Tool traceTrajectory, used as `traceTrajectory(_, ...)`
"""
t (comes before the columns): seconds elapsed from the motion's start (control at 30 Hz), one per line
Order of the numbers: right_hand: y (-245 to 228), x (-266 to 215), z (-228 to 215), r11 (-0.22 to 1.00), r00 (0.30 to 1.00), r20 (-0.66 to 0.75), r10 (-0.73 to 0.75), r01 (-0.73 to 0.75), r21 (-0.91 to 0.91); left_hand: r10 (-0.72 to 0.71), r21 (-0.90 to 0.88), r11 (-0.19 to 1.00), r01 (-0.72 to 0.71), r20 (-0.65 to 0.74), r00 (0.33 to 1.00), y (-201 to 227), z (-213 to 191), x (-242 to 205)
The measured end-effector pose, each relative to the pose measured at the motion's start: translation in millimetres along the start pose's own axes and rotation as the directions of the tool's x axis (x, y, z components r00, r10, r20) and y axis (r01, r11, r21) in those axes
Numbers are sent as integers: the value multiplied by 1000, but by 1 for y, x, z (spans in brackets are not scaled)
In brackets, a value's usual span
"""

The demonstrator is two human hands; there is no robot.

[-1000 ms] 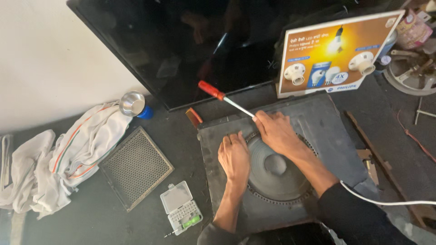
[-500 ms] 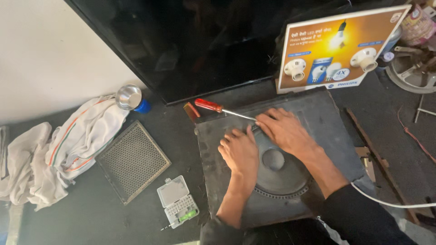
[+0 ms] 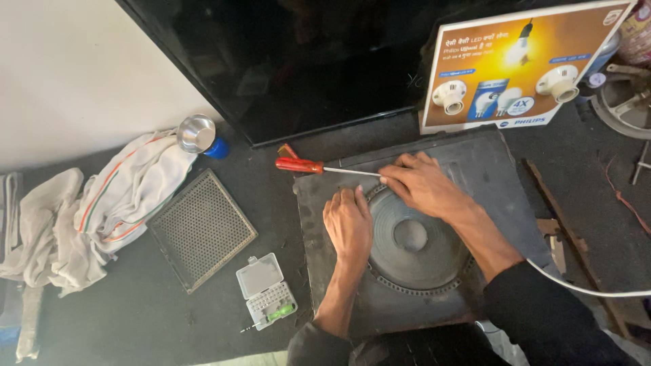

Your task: The person uses a red-handled screwdriver to manipulate a small metal component on a workbench. They then open a wooden box to reveal internal wiring and electronic components, adjusting the wires with their hands.

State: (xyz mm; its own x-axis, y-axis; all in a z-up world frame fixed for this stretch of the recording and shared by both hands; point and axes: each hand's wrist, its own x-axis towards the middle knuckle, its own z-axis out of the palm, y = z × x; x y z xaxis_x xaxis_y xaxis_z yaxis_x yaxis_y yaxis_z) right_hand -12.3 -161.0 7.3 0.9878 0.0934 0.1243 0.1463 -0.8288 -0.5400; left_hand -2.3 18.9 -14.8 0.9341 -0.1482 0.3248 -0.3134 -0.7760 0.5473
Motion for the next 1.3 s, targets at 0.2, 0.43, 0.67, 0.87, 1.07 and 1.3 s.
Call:
traceTrajectory(0.2, -9, 7, -8, 996, 999, -21, -37, 38, 83, -20, -73, 997, 22, 35, 999, 1, -2, 2)
traceTrajectory(0.43, -12, 3, -10, 995, 997, -68, 23, -16, 100, -47, -112, 992, 59, 110, 993, 0, -9, 7)
traceTrajectory(0.67, -17, -12, -28, 994, 994, -80, 78, -71, 89, -55, -191, 977, 94, 200, 978, -1, -21, 14)
traceTrajectory(0.87, -15, -51, -50, 988, 977, -150, 152, -153, 4, -85, -209, 968, 135, 232, 969, 4, -29, 14)
traceTrajectory(1.07, -20, -104, -63, 975, 942, -266, 205, -221, -31, 11, -179, 984, 16, 152, 988, 16, -50, 12)
traceTrajectory(1.3, -31, -142, -49, 944, 860, -391, 328, -309, 111, 21, -9, 1000, -19, 182, 983, 38, -88, -43)
